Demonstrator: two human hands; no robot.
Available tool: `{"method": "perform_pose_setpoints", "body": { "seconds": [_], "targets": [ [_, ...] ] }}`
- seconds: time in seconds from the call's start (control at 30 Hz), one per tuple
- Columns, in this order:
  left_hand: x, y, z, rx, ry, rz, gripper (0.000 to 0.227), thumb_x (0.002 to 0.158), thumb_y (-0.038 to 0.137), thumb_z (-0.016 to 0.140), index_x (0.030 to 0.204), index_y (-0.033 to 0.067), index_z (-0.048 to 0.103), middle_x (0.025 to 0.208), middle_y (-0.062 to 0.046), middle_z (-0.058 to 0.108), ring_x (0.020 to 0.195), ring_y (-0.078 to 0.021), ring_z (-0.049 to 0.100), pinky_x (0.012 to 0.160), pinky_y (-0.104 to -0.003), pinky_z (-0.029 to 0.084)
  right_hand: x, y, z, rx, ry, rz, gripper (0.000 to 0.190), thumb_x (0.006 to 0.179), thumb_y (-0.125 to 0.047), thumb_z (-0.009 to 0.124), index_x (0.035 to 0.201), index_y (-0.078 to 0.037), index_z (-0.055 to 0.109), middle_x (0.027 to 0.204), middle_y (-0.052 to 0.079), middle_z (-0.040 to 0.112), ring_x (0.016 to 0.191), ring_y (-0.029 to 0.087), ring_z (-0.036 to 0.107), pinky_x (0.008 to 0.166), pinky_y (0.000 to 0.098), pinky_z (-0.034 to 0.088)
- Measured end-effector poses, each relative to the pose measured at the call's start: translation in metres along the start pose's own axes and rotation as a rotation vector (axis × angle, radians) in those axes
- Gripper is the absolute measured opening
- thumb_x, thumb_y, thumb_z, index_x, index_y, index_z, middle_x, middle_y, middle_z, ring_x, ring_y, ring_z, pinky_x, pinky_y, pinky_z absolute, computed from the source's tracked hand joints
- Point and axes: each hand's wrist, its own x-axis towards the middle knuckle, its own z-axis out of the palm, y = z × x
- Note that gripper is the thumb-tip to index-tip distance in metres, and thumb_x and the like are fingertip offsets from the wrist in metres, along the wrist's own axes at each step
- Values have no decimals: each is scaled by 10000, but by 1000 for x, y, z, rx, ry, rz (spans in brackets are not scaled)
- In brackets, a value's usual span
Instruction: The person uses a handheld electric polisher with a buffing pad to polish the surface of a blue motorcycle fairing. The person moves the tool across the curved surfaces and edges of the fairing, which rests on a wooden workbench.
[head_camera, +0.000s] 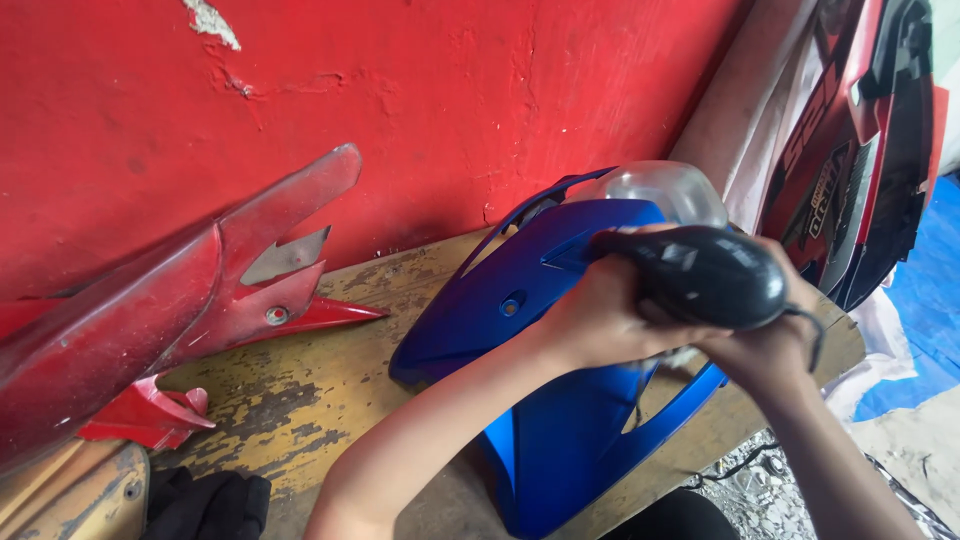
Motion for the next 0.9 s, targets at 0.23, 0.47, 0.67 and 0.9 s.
{"method": "perform_pose_setpoints", "body": {
  "seconds": [0.23, 0.47, 0.67, 0.9],
  "targets": [
    [10, -23, 1, 57, -49, -67, 505, 835, 381, 904, 1188, 95, 685, 1112, -69, 779, 1069, -152, 775, 978, -290, 624, 1, 28, 8, 159, 115, -3, 610, 841, -262, 960, 1252, -3, 592, 1143, 67, 717, 1035, 105, 702, 973, 243, 561],
    [-9, -1, 19, -59, -147, -30, 537, 856, 394, 857, 1237, 104, 612, 1103, -78, 757, 1069, -167, 758, 993, -293, 593, -45, 34, -15, -24, 18, -8, 760, 731, -262, 941, 1332, -12, 548, 1207, 83, 676, 1102, 146, 677, 1019, 271, 536],
    [17, -27, 27, 3, -125, -8, 674, 798, 416, 868, 1322, 93, 593, 1086, -85, 745, 1031, -180, 744, 1009, -340, 597, -35, 71, -8, 116, 98, 186, 763, 795, -347, 918, 1409, -61, 568, 1268, 43, 682, 1197, 104, 680, 1079, 286, 549],
    [-24, 13, -19, -34, -76, -53, 603, 838, 383, 881, 1268, 71, 595, 1128, -67, 740, 1061, -150, 744, 993, -314, 612, -15, -14, 12, -24, 92, -10, 660, 742, -295, 946, 1260, -27, 636, 1143, 59, 716, 1024, 120, 708, 1007, 291, 556]
  ]
}}
